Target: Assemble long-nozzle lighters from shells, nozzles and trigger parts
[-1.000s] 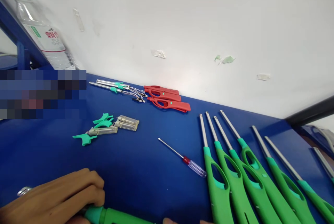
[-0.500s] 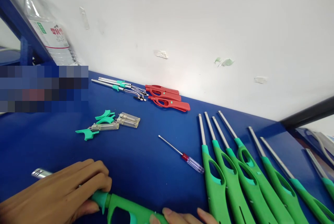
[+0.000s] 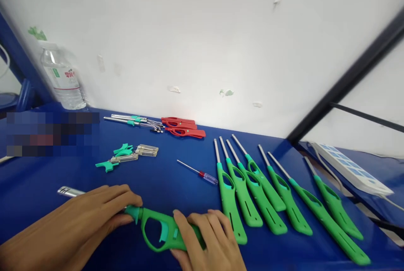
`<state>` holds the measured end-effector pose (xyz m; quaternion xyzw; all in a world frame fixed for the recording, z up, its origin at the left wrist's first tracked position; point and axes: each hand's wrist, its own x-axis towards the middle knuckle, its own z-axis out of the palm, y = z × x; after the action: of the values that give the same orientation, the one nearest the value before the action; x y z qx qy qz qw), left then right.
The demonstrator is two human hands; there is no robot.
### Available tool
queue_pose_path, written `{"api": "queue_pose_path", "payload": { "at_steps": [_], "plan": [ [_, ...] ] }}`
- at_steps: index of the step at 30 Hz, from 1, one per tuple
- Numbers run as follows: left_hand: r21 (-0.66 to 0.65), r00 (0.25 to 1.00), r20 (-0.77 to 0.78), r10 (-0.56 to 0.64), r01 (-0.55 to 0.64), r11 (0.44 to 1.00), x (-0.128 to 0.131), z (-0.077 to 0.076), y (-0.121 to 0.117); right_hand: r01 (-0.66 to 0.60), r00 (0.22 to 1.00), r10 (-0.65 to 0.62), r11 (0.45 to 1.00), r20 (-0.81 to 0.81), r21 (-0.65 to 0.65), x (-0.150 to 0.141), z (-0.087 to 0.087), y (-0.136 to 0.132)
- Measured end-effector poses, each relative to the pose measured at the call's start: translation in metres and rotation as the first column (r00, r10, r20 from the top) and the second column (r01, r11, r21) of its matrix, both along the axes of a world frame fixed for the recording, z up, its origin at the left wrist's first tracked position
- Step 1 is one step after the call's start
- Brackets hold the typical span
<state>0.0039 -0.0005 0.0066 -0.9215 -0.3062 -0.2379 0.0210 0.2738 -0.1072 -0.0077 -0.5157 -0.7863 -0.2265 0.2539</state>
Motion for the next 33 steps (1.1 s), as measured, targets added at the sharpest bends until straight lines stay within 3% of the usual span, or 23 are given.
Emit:
{"api": "queue_pose_path", "payload": {
  "at_steps": [4,8,14,18,22,27,33],
  "plan": [
    [0.068,0.998,0.012,-0.065,0.064,0.996,0.011,0.016,-0.001,0.064,0.998,-0.063,0.995,0.023,-0.071,-0.003,0.007,-0.014],
    [0.160,0.988,0.062,-0.139,0.128,0.979,0.014,0.018,0.004,0.108,0.992,-0.114,0.989,-0.048,-0.105,-0.005,0.014,-0.032],
    [0.254,0.960,0.074,-0.269,0.242,0.936,0.020,0.018,-0.001,0.086,0.982,-0.093,0.995,-0.161,-0.048,-0.002,0.024,-0.041],
    [0.228,0.964,0.025,-0.265,0.253,0.940,0.027,0.012,-0.009,0.079,0.983,-0.079,0.997,-0.165,-0.007,-0.002,0.028,-0.040],
    [0.198,0.966,0.031,-0.255,0.244,0.949,0.026,-0.004,-0.010,0.082,0.978,-0.083,0.997,-0.190,-0.013,-0.001,0.031,-0.042],
    [0.131,0.962,0.119,-0.245,0.229,0.965,0.017,-0.023,-0.010,0.063,0.970,-0.072,0.997,-0.232,-0.045,-0.003,0.032,-0.046],
    [-0.052,0.958,0.172,-0.228,0.240,0.969,0.023,-0.024,-0.014,0.034,0.980,-0.035,0.999,-0.195,-0.010,-0.001,0.024,-0.042]
  ]
}}
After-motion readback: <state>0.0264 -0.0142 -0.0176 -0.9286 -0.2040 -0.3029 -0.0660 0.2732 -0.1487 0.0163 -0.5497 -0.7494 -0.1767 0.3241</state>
